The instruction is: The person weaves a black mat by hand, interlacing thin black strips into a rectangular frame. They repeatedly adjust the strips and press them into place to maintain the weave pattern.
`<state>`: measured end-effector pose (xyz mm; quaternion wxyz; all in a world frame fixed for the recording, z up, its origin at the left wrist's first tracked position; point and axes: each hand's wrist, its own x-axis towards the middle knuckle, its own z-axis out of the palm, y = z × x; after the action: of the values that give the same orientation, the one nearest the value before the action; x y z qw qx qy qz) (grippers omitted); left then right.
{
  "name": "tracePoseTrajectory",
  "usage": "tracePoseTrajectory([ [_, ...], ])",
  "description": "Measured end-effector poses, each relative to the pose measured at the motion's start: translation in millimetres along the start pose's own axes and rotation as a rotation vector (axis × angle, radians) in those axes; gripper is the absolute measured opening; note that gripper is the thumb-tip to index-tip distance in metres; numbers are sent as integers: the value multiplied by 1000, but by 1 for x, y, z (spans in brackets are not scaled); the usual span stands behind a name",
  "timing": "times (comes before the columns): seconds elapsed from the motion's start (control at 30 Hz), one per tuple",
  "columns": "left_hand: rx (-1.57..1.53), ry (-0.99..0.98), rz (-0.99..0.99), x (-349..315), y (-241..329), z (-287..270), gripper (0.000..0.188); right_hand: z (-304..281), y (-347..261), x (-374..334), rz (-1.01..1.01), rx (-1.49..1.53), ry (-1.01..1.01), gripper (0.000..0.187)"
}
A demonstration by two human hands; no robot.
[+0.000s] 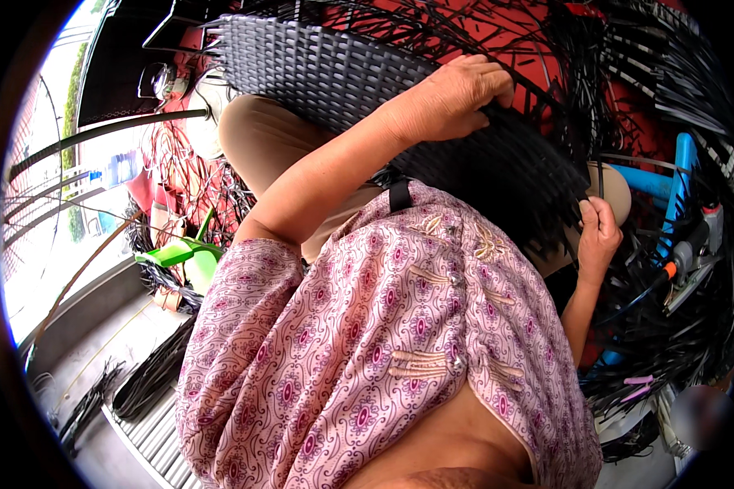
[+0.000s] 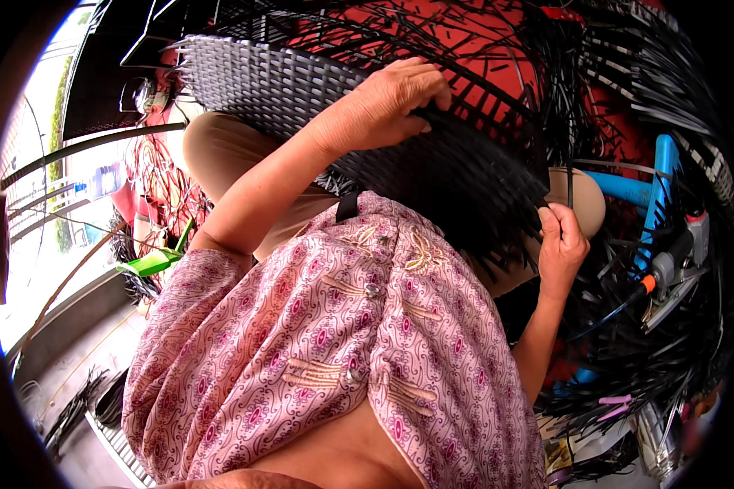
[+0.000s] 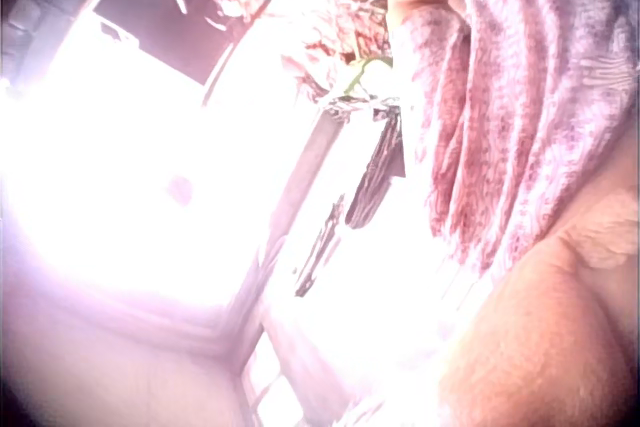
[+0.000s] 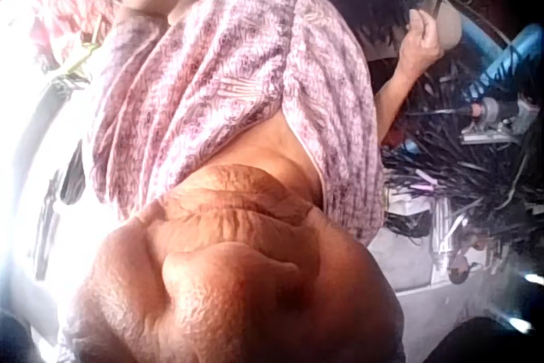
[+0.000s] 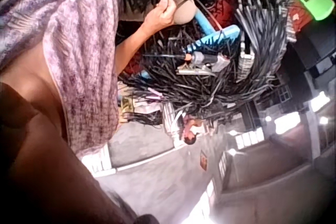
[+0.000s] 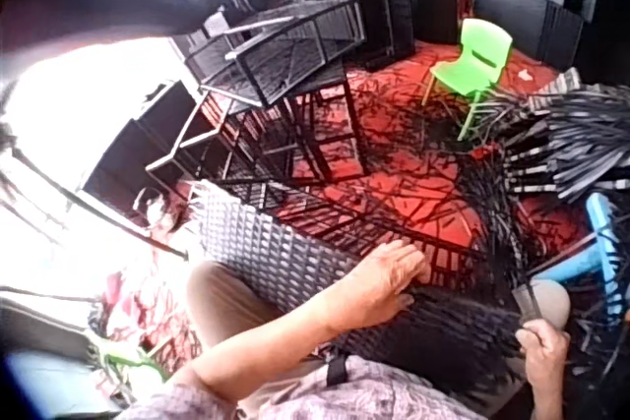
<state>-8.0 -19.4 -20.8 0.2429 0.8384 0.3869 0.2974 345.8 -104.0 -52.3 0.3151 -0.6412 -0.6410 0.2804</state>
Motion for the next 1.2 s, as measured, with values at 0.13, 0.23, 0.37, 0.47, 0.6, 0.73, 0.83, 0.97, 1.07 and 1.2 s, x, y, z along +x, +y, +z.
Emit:
tracePoseTrajectory([
  [0.13, 65, 17, 75, -6, -2, 4, 45, -3, 2, -5, -27, -35, -12, 19],
  [0.23, 46, 27, 36, -7, -3, 2, 48, -3, 1, -8, 2, -26, 1, 18],
  [0.37, 39, 71, 10, -3, -2, 7, 50, -1, -1, 0, -59, 2, -15, 16],
  [0.47, 48, 53, 19, 3, -4, 6, 42, 0, 4, -4, 36, 19, 3, 19],
  [0.6, 37, -10, 34, 6, -3, 6, 38, 0, 7, -5, 62, 49, 8, 20],
  [0.73, -36, -55, 60, 13, -6, 0, 41, 0, -5, 0, 68, 27, 6, 14],
  [0.83, -27, 40, -20, 2, 1, 1, 46, -3, -10, 0, 37, 44, -24, 14],
  [0.97, 153, 282, 47, 8, 14, 20, 60, -4, -6, 4, 48, 48, -19, 16],
  [1.07, 239, 455, 127, 60, 33, 20, 59, -7, -5, 5, 17, 22, -40, 17],
  [1.2, 459, 340, 120, 74, 14, 72, 59, -9, -3, 2, 8, -8, -55, 17],
])
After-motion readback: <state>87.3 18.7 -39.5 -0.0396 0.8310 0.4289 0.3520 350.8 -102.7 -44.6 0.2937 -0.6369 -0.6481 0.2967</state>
